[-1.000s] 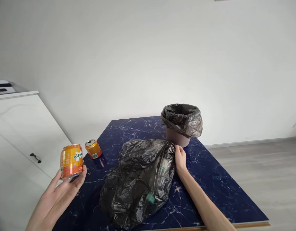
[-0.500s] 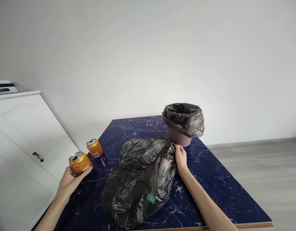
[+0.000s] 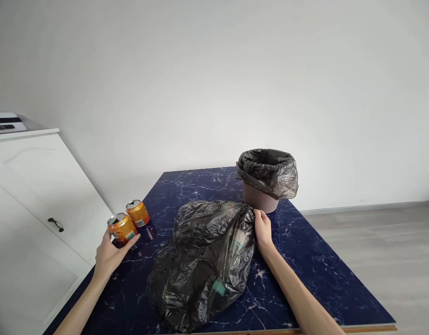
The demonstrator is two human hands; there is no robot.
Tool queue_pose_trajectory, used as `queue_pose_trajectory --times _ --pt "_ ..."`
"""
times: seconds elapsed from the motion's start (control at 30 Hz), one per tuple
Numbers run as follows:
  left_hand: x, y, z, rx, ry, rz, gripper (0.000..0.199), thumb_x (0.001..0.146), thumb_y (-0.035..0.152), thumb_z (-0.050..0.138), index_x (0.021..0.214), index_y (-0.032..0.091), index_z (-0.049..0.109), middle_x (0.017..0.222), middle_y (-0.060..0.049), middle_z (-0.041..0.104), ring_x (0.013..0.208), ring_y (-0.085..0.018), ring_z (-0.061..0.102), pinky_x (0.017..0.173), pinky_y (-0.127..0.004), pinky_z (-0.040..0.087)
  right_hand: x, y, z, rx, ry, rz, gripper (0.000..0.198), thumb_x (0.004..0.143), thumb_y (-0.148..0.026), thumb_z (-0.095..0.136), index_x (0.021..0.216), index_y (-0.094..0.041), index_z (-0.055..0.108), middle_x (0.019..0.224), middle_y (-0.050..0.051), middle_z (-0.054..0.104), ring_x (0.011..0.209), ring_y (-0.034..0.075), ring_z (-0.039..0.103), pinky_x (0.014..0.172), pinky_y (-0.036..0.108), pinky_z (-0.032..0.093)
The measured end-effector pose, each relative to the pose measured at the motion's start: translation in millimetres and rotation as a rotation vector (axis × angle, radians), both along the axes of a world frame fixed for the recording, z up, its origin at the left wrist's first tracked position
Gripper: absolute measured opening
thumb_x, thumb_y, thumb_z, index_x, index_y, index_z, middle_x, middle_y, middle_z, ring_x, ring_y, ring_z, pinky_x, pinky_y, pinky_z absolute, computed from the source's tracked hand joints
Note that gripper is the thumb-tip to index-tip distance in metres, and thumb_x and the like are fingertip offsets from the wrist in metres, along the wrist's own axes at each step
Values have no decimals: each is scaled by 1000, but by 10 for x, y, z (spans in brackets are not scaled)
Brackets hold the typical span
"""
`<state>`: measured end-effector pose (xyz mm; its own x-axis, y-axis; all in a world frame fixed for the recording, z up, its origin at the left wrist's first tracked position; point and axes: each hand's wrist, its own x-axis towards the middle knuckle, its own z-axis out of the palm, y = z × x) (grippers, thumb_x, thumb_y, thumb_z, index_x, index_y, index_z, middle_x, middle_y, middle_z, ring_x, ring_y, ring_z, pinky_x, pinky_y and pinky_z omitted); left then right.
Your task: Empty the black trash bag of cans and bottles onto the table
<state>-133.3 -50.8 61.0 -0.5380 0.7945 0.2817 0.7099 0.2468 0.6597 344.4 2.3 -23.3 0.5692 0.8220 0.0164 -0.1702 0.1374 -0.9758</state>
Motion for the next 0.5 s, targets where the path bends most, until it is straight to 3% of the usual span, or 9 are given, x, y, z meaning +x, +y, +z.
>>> queue_pose_trajectory --times 0.07,0.1,0.17,0.23,0.3,0.4,0.5 --pt "155 -187 -8 156 114 35 113 73 70 77 155 6 33 161 -32 40 151 -52 36 123 -64 32 -3 -3 8 0 2 -6 35 75 -53 64 80 -19 72 78 2 72 81 23 60 73 31 48" --pt "248 -308 -17 256 176 20 104 81 68 72 156 7 31 163 -30 37 154 -49 32 125 -62 30 -5 -6 13 -1 1 -10 35 75 -53 64 79 -19 72 79 2 72 82 23 60 74 31 47" --pt "442 -567 -41 427 237 -117 69 96 58 61 147 16 44 149 -20 52 143 -39 48 121 -52 40 -8 -14 26 -2 -3 -17 35 75 -53 64 78 -19 71 79 2 72 83 23 60 75 31 47" --pt "622 -797 -63 352 241 -362 41 101 54 56 129 25 58 123 -11 66 118 -32 65 109 -46 50 -12 -25 42 -5 -7 -20 35 74 -53 64 78 -19 71 79 2 71 83 24 60 75 31 47" --pt "769 -954 -71 231 208 -507 32 102 54 55 117 27 63 105 -7 68 99 -28 69 94 -40 55 -13 -36 57 -10 -10 -21 35 74 -53 64 78 -19 71 77 2 71 83 24 60 75 32 47" --pt "940 -1044 -40 97 203 -633 31 106 52 47 105 27 66 91 -6 67 86 -25 67 82 -37 53 -10 -48 75 -18 -13 -20 35 72 -54 64 78 -19 71 75 2 70 83 25 60 75 32 47" --pt "1099 -1029 31 23 291 -656 42 108 54 39 97 26 69 93 -8 68 88 -27 66 83 -41 51 -6 -63 89 -28 -9 -19 36 71 -54 64 77 -19 70 75 3 70 83 25 59 74 32 47"
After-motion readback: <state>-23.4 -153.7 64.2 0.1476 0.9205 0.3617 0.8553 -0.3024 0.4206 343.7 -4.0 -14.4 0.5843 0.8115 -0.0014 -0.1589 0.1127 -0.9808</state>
